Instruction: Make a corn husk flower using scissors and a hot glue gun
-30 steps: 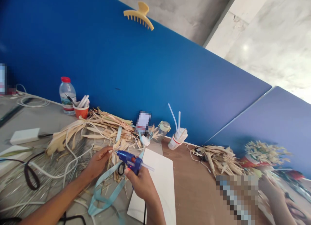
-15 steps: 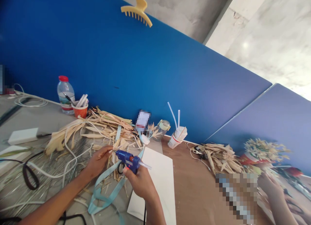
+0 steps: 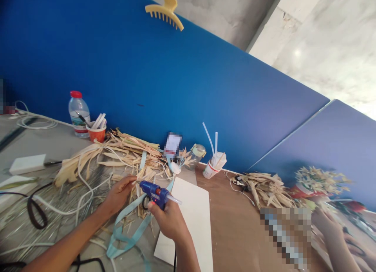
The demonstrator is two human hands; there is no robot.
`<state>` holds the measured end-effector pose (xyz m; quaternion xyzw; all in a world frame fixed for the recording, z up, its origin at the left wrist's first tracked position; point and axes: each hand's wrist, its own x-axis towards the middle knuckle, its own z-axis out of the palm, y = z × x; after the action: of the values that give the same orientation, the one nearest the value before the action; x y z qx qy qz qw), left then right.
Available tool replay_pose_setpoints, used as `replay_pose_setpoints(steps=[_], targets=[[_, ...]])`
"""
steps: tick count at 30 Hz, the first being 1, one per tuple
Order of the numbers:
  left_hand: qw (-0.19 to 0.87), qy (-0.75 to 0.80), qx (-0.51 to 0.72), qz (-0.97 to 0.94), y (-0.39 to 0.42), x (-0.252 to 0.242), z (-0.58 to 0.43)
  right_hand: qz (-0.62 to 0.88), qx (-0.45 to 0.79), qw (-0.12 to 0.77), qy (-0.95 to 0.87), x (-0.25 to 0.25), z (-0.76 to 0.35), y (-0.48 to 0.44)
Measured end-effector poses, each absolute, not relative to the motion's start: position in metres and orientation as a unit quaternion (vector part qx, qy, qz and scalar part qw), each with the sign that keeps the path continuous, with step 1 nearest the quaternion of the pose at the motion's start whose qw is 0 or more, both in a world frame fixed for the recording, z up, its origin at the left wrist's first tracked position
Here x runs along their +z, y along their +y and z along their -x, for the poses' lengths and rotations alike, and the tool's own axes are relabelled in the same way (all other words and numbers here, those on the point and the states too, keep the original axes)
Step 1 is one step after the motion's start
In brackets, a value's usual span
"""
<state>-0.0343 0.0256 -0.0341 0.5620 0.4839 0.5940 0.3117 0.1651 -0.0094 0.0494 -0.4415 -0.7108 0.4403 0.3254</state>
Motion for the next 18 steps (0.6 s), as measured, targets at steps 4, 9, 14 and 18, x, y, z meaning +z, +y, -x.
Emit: replay_pose_setpoints(steps=[4, 9, 14, 18], targets=[[0.312, 0.485, 0.592, -0.563, 0.0255, -0.0343, 0.0345, 0.443, 0.436, 0.32, -0.715, 0.0507, -0.165, -0.0096], [0.327, 0.482, 0.594, -0.556, 0.0249, -0.0345, 0.0342, 0.462, 0.443, 0.329, -0.694, 0.0489, -0.1644, -0.0107], [0.358, 0.478, 0.608, -0.523, 0.0284, -0.0399, 0.0333, 0.473, 0.455, 0.351, -0.668, 0.0509, -0.1661, -0.0113], [0.383, 0.493, 0.613, -0.485, 0.0294, -0.0392, 0.0331, 0.457, 0.473, 0.391, -0.643, 0.0546, -0.1679, -0.01]])
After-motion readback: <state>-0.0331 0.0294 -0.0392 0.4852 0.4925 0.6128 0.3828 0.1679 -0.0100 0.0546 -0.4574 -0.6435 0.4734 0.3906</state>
